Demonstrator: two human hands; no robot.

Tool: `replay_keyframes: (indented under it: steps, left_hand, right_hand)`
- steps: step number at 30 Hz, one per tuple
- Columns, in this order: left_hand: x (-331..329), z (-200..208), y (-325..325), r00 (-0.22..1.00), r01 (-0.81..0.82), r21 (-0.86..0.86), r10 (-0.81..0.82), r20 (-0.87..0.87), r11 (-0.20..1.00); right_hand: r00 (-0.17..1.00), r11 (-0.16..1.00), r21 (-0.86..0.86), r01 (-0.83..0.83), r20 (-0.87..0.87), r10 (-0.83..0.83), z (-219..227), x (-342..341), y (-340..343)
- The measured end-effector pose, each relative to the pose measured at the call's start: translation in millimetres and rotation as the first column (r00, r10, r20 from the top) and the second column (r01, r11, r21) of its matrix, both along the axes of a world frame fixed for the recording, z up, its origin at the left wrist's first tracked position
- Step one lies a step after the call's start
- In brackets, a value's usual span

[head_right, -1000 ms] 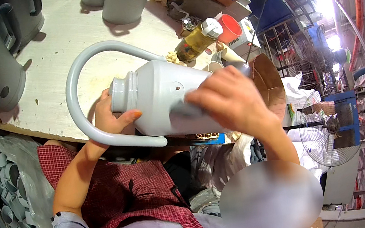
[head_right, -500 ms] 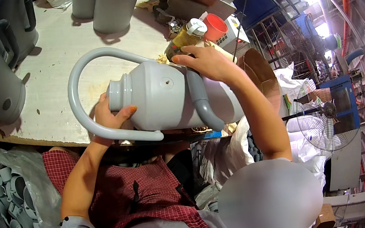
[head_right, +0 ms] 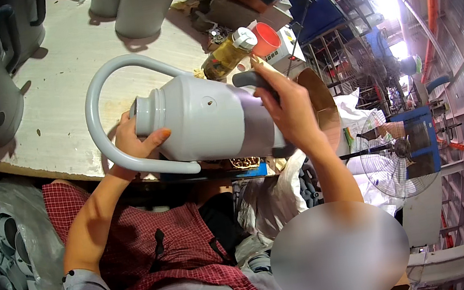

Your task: The person assembles grey electric kettles by attaching handles and lids. They pick up a kettle body, secure a handle using a blue manual press tool, and then screw on a lid. The completed units are placed on a nearby table.

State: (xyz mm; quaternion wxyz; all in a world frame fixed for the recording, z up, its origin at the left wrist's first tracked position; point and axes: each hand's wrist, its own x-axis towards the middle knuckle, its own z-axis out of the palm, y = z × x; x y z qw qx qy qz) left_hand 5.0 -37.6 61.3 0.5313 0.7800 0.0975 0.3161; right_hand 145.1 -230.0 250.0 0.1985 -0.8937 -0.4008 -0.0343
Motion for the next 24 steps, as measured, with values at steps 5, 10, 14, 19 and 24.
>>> replay_keyframes:
  steps: [5,10,14,19,24]
  left_hand:
    - [1.3,1.4,1.8,0.999,0.037,-0.058,-0.037,-0.004,0.998]
    - [2.9,-0.4,2.6,0.999,0.021,0.011,-0.022,0.043,1.0]
    - [2.5,-1.3,3.3,0.999,0.028,0.013,-0.029,0.035,1.0]
    - [1.4,-0.4,3.9,0.999,0.052,0.031,-0.052,0.004,0.998]
    - [0.6,0.7,3.2,0.999,0.042,0.037,-0.042,0.013,0.998]
  right_hand:
    - [0.863,0.893,-0.123,-0.433,0.231,0.45,23.3,-5.9,11.3]
    - [0.839,0.861,-0.178,-0.476,0.203,0.505,11.0,-9.6,24.3]
    - [0.826,0.854,-0.209,-0.477,0.225,0.517,4.4,-5.7,25.8]
    - [0.826,0.85,-0.23,-0.474,0.219,0.52,4.6,-5.5,26.8]
    - [0.844,0.847,-0.264,-0.462,0.163,0.511,8.3,-6.6,31.5]
